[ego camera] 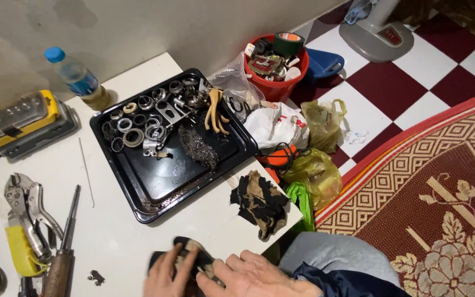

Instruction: The person cleans a small metal part using a screwdriver and a rag, then wipes the table surface. They pick up a larger metal component from a tray, apply liquid from a bottle using a thin rod, and continue cleaning the part with the rag.

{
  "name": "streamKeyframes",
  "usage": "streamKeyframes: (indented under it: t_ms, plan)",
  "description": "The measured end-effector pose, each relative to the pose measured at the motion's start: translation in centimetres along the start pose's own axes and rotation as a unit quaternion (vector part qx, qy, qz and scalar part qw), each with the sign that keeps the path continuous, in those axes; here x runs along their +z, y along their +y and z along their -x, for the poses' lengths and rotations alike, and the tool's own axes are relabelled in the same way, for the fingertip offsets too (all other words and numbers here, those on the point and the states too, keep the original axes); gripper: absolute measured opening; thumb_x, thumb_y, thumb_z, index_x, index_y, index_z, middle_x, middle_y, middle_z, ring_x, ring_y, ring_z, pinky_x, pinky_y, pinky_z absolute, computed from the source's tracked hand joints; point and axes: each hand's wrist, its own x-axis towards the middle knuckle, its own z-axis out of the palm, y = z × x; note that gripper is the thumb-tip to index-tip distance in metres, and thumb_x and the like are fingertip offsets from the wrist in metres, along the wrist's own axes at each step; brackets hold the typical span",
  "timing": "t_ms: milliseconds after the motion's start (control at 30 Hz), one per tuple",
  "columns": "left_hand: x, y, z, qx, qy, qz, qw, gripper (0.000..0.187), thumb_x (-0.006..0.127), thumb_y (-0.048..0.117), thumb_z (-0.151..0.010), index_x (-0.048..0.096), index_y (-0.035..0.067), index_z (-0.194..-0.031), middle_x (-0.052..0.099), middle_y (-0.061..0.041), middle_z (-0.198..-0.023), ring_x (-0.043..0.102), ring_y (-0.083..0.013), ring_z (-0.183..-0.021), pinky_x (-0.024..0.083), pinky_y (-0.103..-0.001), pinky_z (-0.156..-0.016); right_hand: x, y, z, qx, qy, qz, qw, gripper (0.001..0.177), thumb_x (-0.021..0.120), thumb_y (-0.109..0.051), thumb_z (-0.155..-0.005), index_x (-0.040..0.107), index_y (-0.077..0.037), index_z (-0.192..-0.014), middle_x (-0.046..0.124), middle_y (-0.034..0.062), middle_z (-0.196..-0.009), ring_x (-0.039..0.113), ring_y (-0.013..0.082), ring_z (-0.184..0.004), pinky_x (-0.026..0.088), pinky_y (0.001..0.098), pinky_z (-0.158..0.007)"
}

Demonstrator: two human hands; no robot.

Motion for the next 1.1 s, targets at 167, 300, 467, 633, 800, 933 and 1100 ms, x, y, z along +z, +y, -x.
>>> streamKeyframes:
  t_ms: [167,300,467,633,800,933,1100]
  plan:
    - [-2.0,-0.4,0.5,-0.097,0.047,-0.112,0.988,0.083,0.086,0.037,-0.054,0.060,0.035,-0.133,0.060,-0.013,-0.140,0.057,-0.0386,-0.133,0.054,-0.057,-0.107,-1.1,0.4,1.5,-0.001,0.107,0.062,0.992,0.042,0.052,-0.013,-0.095,0.051,-0.001,-0.135,0.051,0.0173,-0.094,0.056,0.0300,-0.078,0.045,0.0404,-0.076]
    - [-1.3,0.5,1.8,-0.106,0.079,-0.150,0.980,0.087,0.061,0.075,-0.061,0.050,0.043,-0.141,0.046,-0.010,-0.156,0.040,-0.0382,-0.148,0.029,-0.067,-0.121,-4.2,2.2,3.4,0.005,0.192,0.013,0.981,0.051,0.056,-0.034,-0.102,0.051,0.000,-0.140,0.060,0.0217,-0.114,0.062,0.0324,-0.094,0.051,0.0441,-0.084]
    - [-0.1,1.0,1.5,-0.039,0.040,-0.111,0.992,0.063,0.064,0.069,-0.073,0.061,0.043,-0.130,0.050,-0.011,-0.150,0.039,-0.0414,-0.147,0.032,-0.063,-0.120,-9.4,4.1,6.1,0.119,0.230,-0.049,0.965,0.052,0.060,-0.029,-0.094,0.053,0.001,-0.137,0.067,0.0166,-0.118,0.070,0.0243,-0.088,0.060,0.0353,-0.077]
    - [2.0,-1.7,1.5,-0.038,-0.007,-0.108,0.993,0.073,0.067,0.081,-0.069,0.061,0.043,-0.131,0.052,-0.014,-0.147,0.045,-0.0447,-0.140,0.038,-0.064,-0.115,-9.8,7.3,8.8,0.289,0.147,-0.098,0.941,0.061,0.052,-0.045,-0.094,0.046,-0.015,-0.147,0.073,0.0038,-0.107,0.073,0.0157,-0.075,0.067,0.0327,-0.068]
    - [2.9,-2.1,0.8,-0.059,-0.051,-0.103,0.992,0.064,0.056,0.081,-0.078,0.059,0.047,-0.132,0.051,-0.012,-0.145,0.043,-0.0445,-0.142,0.040,-0.065,-0.114,-9.5,12.1,8.8,0.366,0.162,-0.114,0.909,0.068,0.058,-0.046,-0.089,0.045,-0.016,-0.149,0.057,0.0117,-0.142,0.070,0.0232,-0.110,0.062,0.0419,-0.088]
    - [4.0,-2.3,-0.2,-0.085,-0.005,-0.113,0.990,0.041,0.061,0.049,-0.084,0.064,0.044,-0.124,0.060,-0.010,-0.138,0.055,-0.0451,-0.133,0.051,-0.061,-0.109,-8.8,17.8,7.4,0.414,0.198,-0.091,0.884,0.068,0.056,-0.048,-0.091,0.044,-0.013,-0.148,0.050,0.0145,-0.148,0.058,0.0291,-0.125,0.050,0.0490,-0.103]
    - [9.2,-4.2,1.6,-0.085,0.080,-0.161,0.980,0.032,0.064,0.052,-0.081,0.067,0.045,-0.112,0.063,-0.003,-0.133,0.060,-0.0337,-0.130,0.051,-0.053,-0.113,-7.7,26.1,3.0,0.412,0.141,-0.063,0.898,0.070,0.059,-0.047,-0.092,0.042,-0.013,-0.150,0.046,0.0174,-0.149,0.053,0.0334,-0.128,0.045,0.0537,-0.108]
